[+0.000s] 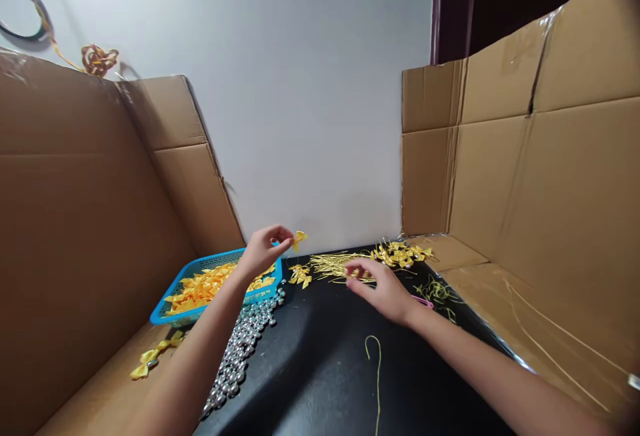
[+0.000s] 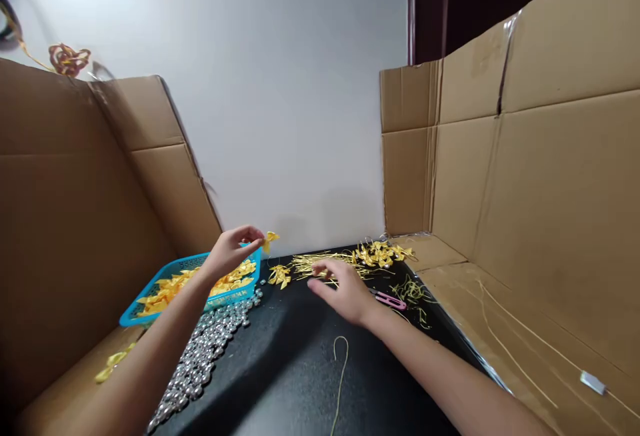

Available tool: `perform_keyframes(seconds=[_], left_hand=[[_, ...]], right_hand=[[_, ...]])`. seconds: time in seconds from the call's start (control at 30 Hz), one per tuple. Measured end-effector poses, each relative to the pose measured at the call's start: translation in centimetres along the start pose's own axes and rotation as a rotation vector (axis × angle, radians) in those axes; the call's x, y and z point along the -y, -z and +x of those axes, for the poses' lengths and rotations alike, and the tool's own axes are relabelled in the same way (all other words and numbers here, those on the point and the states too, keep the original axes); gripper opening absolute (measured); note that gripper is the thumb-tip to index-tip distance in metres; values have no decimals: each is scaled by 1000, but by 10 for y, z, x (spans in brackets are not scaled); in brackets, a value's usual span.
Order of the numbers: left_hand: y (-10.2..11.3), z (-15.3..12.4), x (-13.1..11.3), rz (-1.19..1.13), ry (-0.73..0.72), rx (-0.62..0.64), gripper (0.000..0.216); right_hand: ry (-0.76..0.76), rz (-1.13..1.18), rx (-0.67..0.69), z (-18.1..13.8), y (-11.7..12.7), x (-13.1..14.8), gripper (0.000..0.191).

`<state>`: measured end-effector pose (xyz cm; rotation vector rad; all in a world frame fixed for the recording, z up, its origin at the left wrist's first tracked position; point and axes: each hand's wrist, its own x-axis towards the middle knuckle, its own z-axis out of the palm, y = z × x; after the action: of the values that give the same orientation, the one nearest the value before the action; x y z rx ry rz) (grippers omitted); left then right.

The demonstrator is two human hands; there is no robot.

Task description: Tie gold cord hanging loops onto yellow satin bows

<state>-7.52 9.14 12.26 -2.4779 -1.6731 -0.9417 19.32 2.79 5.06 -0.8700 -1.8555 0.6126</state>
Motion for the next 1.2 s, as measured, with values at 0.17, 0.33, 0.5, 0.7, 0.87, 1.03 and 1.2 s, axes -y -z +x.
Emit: perform_keyframes(seconds=[0.17, 0.33, 0.5, 0.7, 0.87, 1.03, 1.2], left_hand=[[11, -44, -83, -278, -255, 19, 17], [15, -54, -101, -273, -286, 0, 18], [10, -54, -92, -176, -222, 75, 27], [-10, -52, -87, -548, -207, 17, 36], [-38, -47, -94, -729, -176, -205, 36], [-37, -50, -91, -789, -198, -193, 36], [-23, -49, -85, -801, -336, -16, 29]], right_hand=[[83, -48, 95, 34, 15, 47, 28], [190, -67, 194, 33, 17, 58, 25], [158, 59, 92, 34, 3, 47, 25], [19, 371, -83, 32, -13, 45, 33], [-84, 737, -380, 33, -35, 38, 34], [-134, 823, -264, 34, -33, 33, 40], [-209, 928, 3, 29, -28, 38, 48]])
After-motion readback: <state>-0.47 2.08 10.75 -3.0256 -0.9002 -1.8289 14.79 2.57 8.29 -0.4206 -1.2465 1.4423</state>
